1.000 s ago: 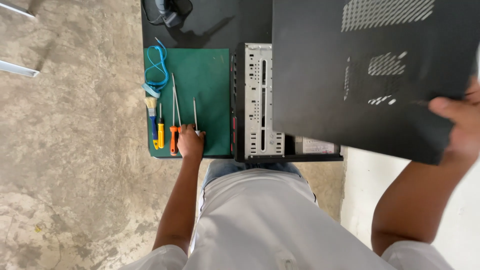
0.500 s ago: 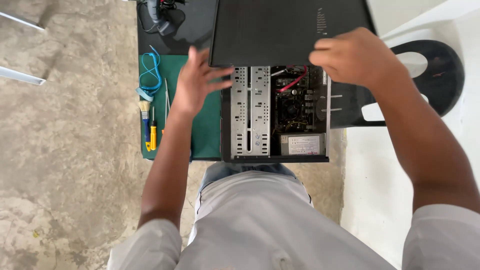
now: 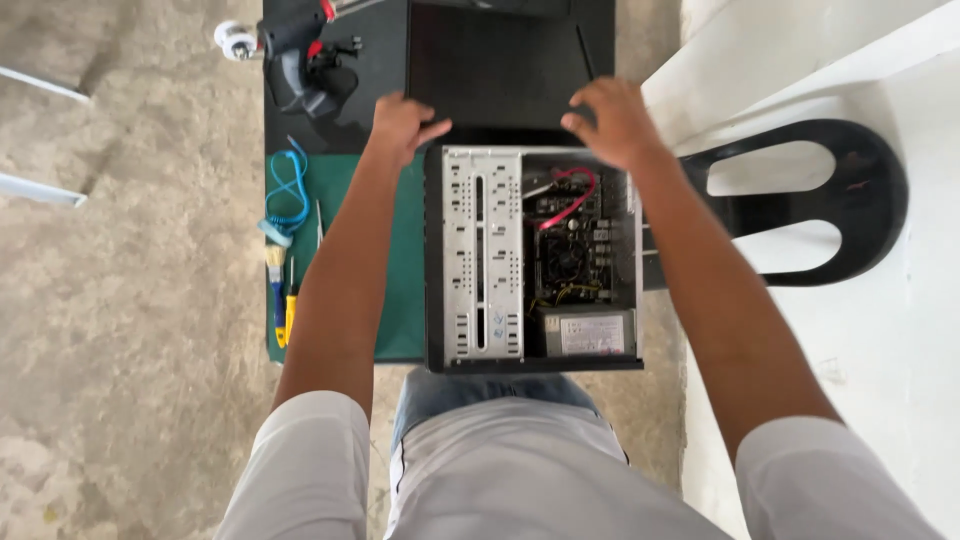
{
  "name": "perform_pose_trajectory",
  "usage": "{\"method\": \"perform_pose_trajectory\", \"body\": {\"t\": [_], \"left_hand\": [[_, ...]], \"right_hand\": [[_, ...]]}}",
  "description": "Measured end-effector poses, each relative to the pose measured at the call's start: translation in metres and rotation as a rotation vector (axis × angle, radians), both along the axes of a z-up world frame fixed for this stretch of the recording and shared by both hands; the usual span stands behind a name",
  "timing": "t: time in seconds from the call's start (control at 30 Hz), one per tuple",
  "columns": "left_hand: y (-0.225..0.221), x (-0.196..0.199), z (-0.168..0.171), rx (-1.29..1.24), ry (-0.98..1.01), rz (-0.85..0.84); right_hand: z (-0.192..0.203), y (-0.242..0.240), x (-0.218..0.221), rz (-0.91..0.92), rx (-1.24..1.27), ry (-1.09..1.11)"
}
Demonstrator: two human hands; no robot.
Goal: Disassembling a desktop computer case by removing the side panel and disconnecting internal components.
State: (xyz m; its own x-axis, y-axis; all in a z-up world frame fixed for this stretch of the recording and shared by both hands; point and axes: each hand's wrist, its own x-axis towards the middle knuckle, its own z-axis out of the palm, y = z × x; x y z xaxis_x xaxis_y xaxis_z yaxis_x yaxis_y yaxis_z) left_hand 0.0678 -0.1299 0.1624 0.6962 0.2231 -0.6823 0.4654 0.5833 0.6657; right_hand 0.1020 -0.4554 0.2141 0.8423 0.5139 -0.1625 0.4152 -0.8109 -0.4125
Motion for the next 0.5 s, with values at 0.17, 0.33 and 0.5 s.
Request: {"method": "perform_pose_trajectory", "body": {"t": [0.17,0.33,0.5], "left_hand": [[0.015,-0.015,-0.078,0.238,-0.021,-0.210],[0.019,-0.002,-0.110,0.359,0.041,-0.241],[0.019,0.018,-0.140,0.531,0.029,-0.322]], "right_hand": [[-0.025,-0.022,-0.018,-0.069,0.060,-0.077],[-0.061,-0.031,0.001,-0.395,-0.014,0.209],[-0.072,-0.004,0.028,-0.461,-0.264,0.459]]}}
